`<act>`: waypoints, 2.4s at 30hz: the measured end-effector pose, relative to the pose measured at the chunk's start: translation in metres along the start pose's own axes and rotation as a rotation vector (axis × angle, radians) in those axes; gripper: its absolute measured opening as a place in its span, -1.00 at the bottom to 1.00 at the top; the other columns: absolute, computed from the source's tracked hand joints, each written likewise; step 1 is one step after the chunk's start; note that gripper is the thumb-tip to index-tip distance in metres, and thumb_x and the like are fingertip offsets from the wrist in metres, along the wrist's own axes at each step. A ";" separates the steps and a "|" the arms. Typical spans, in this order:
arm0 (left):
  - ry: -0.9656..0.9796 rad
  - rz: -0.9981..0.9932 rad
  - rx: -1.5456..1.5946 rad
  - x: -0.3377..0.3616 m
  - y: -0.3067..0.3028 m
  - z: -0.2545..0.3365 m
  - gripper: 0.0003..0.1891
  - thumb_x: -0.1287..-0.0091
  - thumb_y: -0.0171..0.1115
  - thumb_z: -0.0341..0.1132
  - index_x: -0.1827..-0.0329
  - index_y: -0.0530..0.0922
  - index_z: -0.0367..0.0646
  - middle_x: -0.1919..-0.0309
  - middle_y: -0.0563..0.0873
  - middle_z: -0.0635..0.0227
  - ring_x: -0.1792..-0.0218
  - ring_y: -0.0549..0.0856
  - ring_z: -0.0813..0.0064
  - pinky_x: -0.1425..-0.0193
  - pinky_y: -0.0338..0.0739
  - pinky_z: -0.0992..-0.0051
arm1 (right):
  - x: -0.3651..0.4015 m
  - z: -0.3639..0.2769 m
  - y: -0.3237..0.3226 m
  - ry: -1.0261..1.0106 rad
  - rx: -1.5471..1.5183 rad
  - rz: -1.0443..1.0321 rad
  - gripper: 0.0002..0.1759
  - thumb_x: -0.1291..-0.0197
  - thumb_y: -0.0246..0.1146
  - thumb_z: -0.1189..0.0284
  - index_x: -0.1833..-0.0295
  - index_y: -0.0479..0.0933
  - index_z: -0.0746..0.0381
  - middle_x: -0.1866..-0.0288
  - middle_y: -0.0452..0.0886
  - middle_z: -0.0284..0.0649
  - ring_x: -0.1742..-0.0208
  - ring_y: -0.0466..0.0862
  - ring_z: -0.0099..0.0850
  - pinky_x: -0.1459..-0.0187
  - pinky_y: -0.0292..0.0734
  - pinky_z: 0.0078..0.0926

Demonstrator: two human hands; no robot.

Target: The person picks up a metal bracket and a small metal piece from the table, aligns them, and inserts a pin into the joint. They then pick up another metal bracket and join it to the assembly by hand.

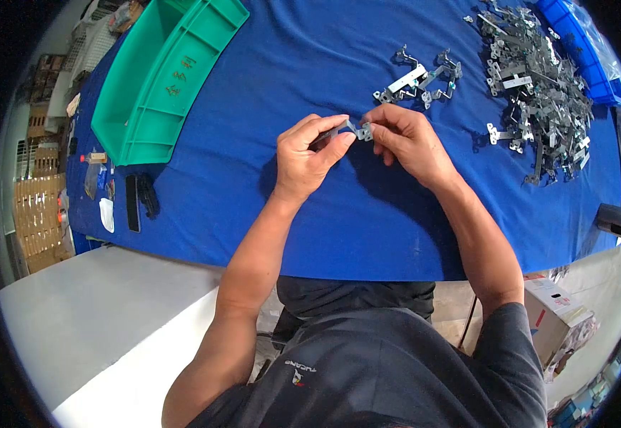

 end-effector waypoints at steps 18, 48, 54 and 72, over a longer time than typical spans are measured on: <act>0.047 0.003 -0.067 -0.001 0.003 0.006 -0.74 -0.25 0.51 -0.42 0.02 0.76 -0.27 0.41 0.65 0.47 0.43 0.51 0.72 0.38 0.37 0.63 | -0.001 -0.002 0.001 -0.029 -0.107 -0.010 -0.77 -0.44 0.22 0.44 -0.06 0.62 0.36 0.33 0.63 -0.34 0.37 0.61 -0.61 0.38 0.57 -0.61; 0.087 -0.062 -0.088 -0.002 0.009 0.009 -0.76 -0.24 0.50 -0.44 0.04 0.75 -0.27 0.44 0.65 0.43 0.47 0.52 0.69 0.40 0.40 0.61 | -0.001 -0.001 0.001 -0.038 -0.006 -0.020 -0.77 -0.48 0.21 0.39 -0.04 0.63 0.33 0.35 0.61 -0.35 0.42 0.55 -0.66 0.41 0.50 -0.63; 0.091 0.003 -0.097 -0.001 0.003 0.008 -0.76 -0.26 0.49 -0.44 0.03 0.74 -0.29 0.40 0.68 0.42 0.44 0.55 0.70 0.38 0.42 0.62 | -0.002 -0.002 -0.007 -0.040 -0.172 0.151 -0.79 -0.48 0.22 0.37 -0.01 0.63 0.30 0.33 0.64 -0.36 0.46 0.52 -0.69 0.50 0.44 -0.69; 0.086 -0.026 -0.070 -0.001 0.006 0.007 -0.74 -0.24 0.51 -0.41 0.03 0.76 -0.27 0.44 0.65 0.43 0.46 0.52 0.71 0.39 0.38 0.61 | -0.001 -0.007 0.002 -0.023 -0.090 -0.006 -0.73 -0.50 0.19 0.36 -0.07 0.63 0.33 0.36 0.59 -0.35 0.41 0.56 -0.64 0.39 0.54 -0.63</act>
Point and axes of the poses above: each hand's wrist, its own x-axis away from the middle knuckle, its own y-axis out of the palm, z = x × y, the point moved 7 cm from there along -x, towards the middle knuckle
